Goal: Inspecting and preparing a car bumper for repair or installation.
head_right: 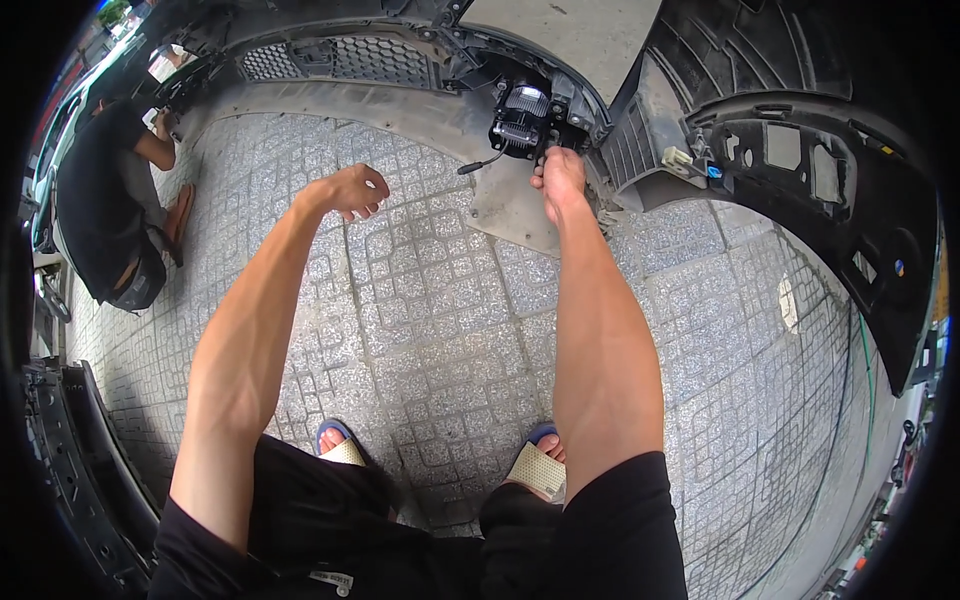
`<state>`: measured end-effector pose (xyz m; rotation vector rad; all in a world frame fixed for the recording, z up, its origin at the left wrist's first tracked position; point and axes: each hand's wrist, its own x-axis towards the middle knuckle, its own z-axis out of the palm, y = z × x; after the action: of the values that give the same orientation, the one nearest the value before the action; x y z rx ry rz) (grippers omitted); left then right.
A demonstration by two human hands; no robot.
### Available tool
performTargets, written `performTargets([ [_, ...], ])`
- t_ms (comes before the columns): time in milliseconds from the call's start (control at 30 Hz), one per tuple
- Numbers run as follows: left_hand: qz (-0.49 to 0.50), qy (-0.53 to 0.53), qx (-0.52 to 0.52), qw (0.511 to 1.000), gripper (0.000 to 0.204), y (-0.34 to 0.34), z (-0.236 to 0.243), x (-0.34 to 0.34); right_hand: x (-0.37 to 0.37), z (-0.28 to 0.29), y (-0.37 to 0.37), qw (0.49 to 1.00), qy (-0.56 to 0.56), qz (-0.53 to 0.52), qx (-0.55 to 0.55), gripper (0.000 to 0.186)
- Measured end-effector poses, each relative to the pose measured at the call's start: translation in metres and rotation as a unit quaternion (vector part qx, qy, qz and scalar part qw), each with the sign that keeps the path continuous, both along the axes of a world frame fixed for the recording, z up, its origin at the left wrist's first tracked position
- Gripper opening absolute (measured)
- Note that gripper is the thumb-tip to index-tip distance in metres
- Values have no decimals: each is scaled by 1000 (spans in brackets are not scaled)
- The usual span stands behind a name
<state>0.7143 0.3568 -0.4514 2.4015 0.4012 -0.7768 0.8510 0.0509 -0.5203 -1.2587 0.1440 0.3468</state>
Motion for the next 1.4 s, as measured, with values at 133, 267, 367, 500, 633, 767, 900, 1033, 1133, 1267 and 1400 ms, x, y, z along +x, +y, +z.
performTargets([
  [133, -3, 2, 4, 1000, 39, -2, 2, 1, -1, -2, 2, 999, -5, -22, -32, 23],
  [267, -7, 3, 8, 1000, 39, -7, 5, 3, 0, -4, 0, 999, -17, -7, -36, 26],
  [367, -9, 5, 10, 1000, 39, -10, 6, 4, -2, -2, 2, 999, -25, -32, -27, 27],
  [500, -8, 3, 9, 1000, 39, -9, 3, 4, -4, -2, 5, 998, -22, -35, -39, 27],
  [633, -6, 3, 10, 1000, 39, -9, 1, 4, -4, -5, 5, 998, -24, -42, -37, 27],
  [767, -6, 4, 11, 1000, 40, -9, 1, 6, -1, -9, 2, 998, -23, -52, -29, 26],
  [900, -9, 8, 11, 1000, 40, -9, 0, 6, -2, -7, 5, 998, -22, -41, -31, 25],
  [1033, -11, 4, 6, 1000, 39, -10, -1, 7, -3, -6, 7, 999, -14, -48, 0, 20],
  [1133, -15, 5, 9, 1000, 39, -13, -1, 9, 2, -5, 1, 995, 10, -46, 87, 15],
  [1267, -16, 6, 11, 1000, 39, -13, 0, 9, 0, -3, -3, 981, 55, -44, 181, 7],
  [1400, -12, 6, 18, 1000, 38, -12, -1, 7, -5, 1, -1, 977, 78, -48, 193, 10],
])
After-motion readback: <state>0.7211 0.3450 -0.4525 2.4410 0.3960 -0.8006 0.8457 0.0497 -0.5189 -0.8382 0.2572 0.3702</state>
